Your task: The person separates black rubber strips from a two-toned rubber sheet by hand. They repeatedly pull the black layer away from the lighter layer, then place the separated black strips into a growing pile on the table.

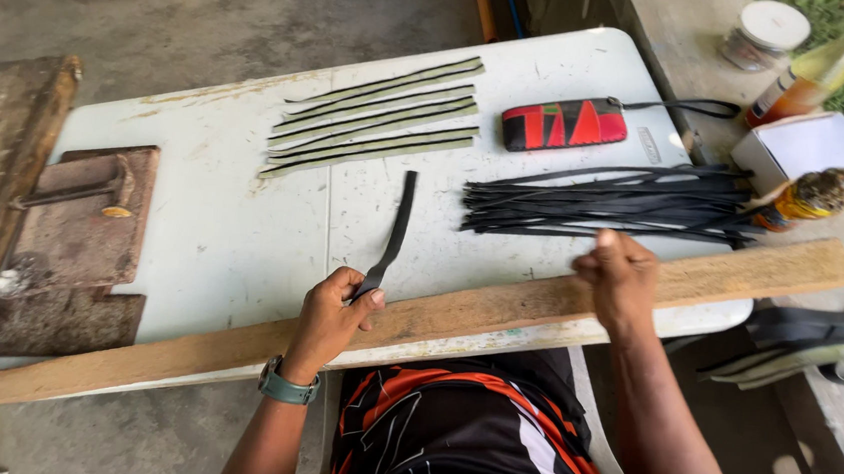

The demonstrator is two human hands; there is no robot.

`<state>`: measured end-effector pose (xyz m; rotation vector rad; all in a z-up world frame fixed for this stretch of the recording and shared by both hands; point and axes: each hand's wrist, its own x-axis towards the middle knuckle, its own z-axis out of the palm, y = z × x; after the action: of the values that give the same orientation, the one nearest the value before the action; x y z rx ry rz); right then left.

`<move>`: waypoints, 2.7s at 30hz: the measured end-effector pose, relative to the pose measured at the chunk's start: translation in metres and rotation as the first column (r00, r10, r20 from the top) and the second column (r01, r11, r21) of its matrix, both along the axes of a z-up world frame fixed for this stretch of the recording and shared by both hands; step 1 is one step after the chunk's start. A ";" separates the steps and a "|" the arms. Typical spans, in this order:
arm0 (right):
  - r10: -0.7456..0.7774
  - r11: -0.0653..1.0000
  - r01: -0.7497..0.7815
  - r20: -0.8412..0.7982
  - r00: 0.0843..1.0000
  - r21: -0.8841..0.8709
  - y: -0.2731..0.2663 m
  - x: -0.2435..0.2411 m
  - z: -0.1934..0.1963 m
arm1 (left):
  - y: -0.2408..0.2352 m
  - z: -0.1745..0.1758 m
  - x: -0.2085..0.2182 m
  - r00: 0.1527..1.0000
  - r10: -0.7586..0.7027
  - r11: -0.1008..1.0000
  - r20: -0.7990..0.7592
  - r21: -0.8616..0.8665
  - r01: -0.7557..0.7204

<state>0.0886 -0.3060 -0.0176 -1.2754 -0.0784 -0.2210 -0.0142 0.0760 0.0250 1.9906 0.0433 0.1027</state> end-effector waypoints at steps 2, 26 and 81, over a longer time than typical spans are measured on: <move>0.204 0.962 -0.219 0.107 0.973 0.164 0.025 -0.009 0.014 | -0.010 -0.010 0.006 0.999 -0.007 0.990 0.040 -0.143 0.013; 0.303 0.851 -0.123 0.285 0.909 -0.511 0.083 -0.067 0.036 | -0.129 -0.036 0.058 0.978 -0.208 0.078 0.016 -0.996 0.033; 0.603 0.395 -0.486 -0.180 0.777 -0.780 -0.045 -0.086 0.102 | -0.024 -0.049 -0.022 0.956 -0.174 0.768 0.235 -0.576 0.281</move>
<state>0.0022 -0.3514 0.0840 -2.0647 -0.8041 0.3790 -0.0366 0.0525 -0.0235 1.3190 -0.2522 0.0850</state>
